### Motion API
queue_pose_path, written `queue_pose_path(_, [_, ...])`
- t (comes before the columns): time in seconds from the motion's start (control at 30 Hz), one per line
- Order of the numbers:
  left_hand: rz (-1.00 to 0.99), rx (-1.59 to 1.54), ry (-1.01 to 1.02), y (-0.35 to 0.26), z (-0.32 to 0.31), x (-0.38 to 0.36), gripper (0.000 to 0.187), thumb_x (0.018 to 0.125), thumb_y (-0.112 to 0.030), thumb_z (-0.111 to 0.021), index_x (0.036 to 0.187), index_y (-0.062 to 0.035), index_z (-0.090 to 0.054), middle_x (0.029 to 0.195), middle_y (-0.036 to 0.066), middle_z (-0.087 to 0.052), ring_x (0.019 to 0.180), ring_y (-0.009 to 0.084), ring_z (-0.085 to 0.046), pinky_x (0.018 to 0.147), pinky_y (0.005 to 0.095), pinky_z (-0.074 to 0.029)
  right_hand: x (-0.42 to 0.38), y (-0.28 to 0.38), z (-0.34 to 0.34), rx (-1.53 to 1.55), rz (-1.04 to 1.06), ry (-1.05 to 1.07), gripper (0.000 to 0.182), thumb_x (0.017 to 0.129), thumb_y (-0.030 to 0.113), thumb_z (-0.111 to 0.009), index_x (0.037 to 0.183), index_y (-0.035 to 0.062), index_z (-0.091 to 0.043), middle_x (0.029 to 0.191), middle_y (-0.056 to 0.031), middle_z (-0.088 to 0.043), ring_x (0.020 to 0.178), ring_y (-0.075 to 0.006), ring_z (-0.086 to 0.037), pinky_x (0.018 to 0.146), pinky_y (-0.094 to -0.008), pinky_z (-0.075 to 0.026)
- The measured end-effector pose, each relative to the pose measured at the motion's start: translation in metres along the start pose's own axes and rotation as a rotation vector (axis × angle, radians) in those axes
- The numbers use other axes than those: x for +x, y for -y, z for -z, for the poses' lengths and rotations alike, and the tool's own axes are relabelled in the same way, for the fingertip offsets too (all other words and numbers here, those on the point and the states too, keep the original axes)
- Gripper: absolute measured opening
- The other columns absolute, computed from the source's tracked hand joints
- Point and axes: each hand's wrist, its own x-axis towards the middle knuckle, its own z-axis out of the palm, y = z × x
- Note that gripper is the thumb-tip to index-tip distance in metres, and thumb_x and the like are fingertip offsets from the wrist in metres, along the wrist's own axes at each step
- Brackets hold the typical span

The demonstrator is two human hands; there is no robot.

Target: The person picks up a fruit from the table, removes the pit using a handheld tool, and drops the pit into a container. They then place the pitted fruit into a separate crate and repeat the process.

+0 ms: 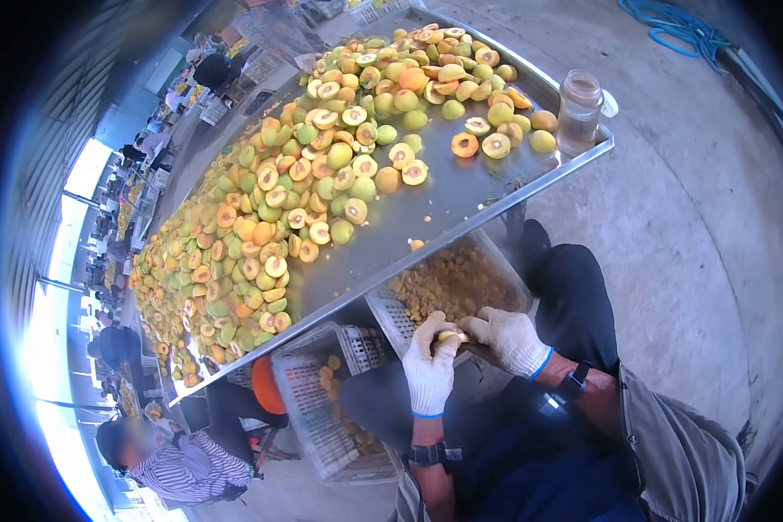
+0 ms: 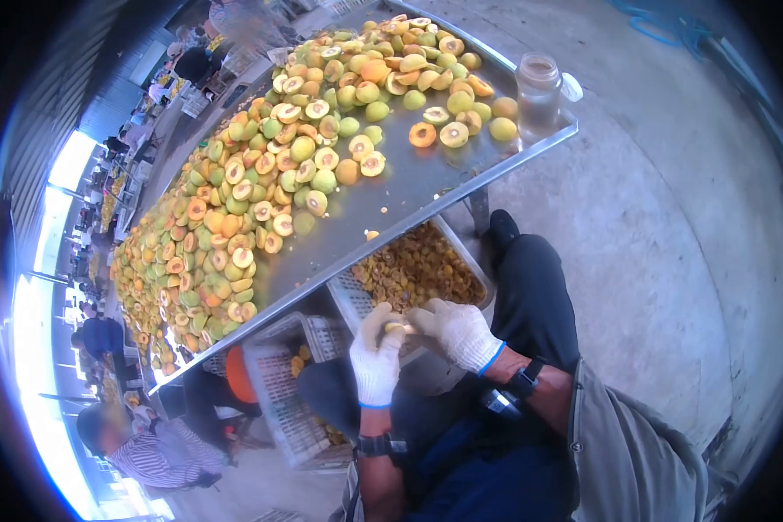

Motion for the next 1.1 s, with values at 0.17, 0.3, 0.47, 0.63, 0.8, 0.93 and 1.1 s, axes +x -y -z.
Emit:
queue_pose_path(0.17, [0.285,-0.206,-0.233,-0.022,-0.020,0.001,0.026,0.100,-0.010,-0.067,0.122,0.0048,-0.066,0.103,0.011,-0.072,0.086,0.0153,-0.068,0.076,0.0290,-0.057,0.006,0.003,0.000,-0.011,-0.031,0.016,0.026,0.091,0.031,-0.070,0.113,0.0166,-0.066,0.091,-0.0098,-0.065,0.080,-0.0332,-0.070,0.067,-0.0458,-0.056])
queue_pose_path(0.3, [0.393,-0.254,-0.060,-0.001,-0.006,0.009,0.025,0.102,-0.010,-0.064,0.122,0.0042,-0.066,0.104,0.011,-0.072,0.081,0.0136,-0.067,0.070,0.0275,-0.057,0.002,-0.007,0.000,0.023,-0.032,0.060,0.024,0.091,0.031,-0.070,0.110,0.0162,-0.066,0.092,-0.0088,-0.066,0.082,-0.0332,-0.070,0.068,-0.0457,-0.056])
queue_pose_path(0.47, [0.334,-0.391,0.146,0.015,0.004,0.014,0.030,0.101,-0.005,-0.056,0.128,0.0048,-0.063,0.120,0.016,-0.070,0.096,0.0175,-0.068,0.080,0.0296,-0.056,0.002,-0.012,-0.008,0.033,-0.013,0.075,0.023,0.091,0.032,-0.070,0.106,0.0152,-0.064,0.092,-0.0089,-0.067,0.083,-0.0346,-0.070,0.070,-0.0459,-0.057])
queue_pose_path(0.63, [0.215,-0.322,0.150,0.004,0.000,0.009,0.034,0.099,-0.002,-0.052,0.131,0.0043,-0.061,0.132,0.017,-0.066,0.113,0.0215,-0.064,0.093,0.0341,-0.054,0.002,-0.015,-0.012,-0.014,-0.065,0.082,0.026,0.090,0.034,-0.071,0.106,0.0150,-0.064,0.092,-0.0105,-0.066,0.084,-0.0349,-0.070,0.071,-0.0474,-0.057])
queue_pose_path(0.8, [0.665,-1.122,-0.010,0.028,0.001,0.019,0.031,0.105,-0.018,-0.056,0.127,0.0030,-0.060,0.118,0.011,-0.067,0.107,0.0249,-0.064,0.098,0.0362,-0.050,0.010,-0.005,0.010,0.497,-0.361,0.175,0.031,0.094,0.033,-0.070,0.107,0.0053,-0.065,0.089,-0.0214,-0.070,0.083,-0.0412,-0.070,0.072,-0.0481,-0.054])
queue_pose_path(0.93, [0.603,-1.106,-0.100,0.036,0.000,0.016,0.034,0.106,-0.025,-0.057,0.126,0.0022,-0.059,0.113,0.008,-0.066,0.099,0.0233,-0.064,0.085,0.0335,-0.050,0.010,-0.003,0.014,0.603,-0.452,0.090,0.035,0.094,0.033,-0.069,0.106,0.0004,-0.065,0.086,-0.0263,-0.069,0.082,-0.0417,-0.070,0.072,-0.0457,-0.053])
queue_pose_path(1.1, [0.375,-0.092,-0.259,0.011,0.019,0.047,0.045,0.104,-0.033,-0.063,0.124,0.0073,-0.068,0.122,0.014,-0.072,0.111,0.0217,-0.066,0.100,0.0357,-0.050,0.008,-0.006,0.013,0.652,-0.508,-0.041,0.033,0.094,0.031,-0.071,0.105,-0.0004,-0.065,0.080,-0.0199,-0.068,0.074,-0.0271,-0.069,0.069,-0.0416,-0.052])
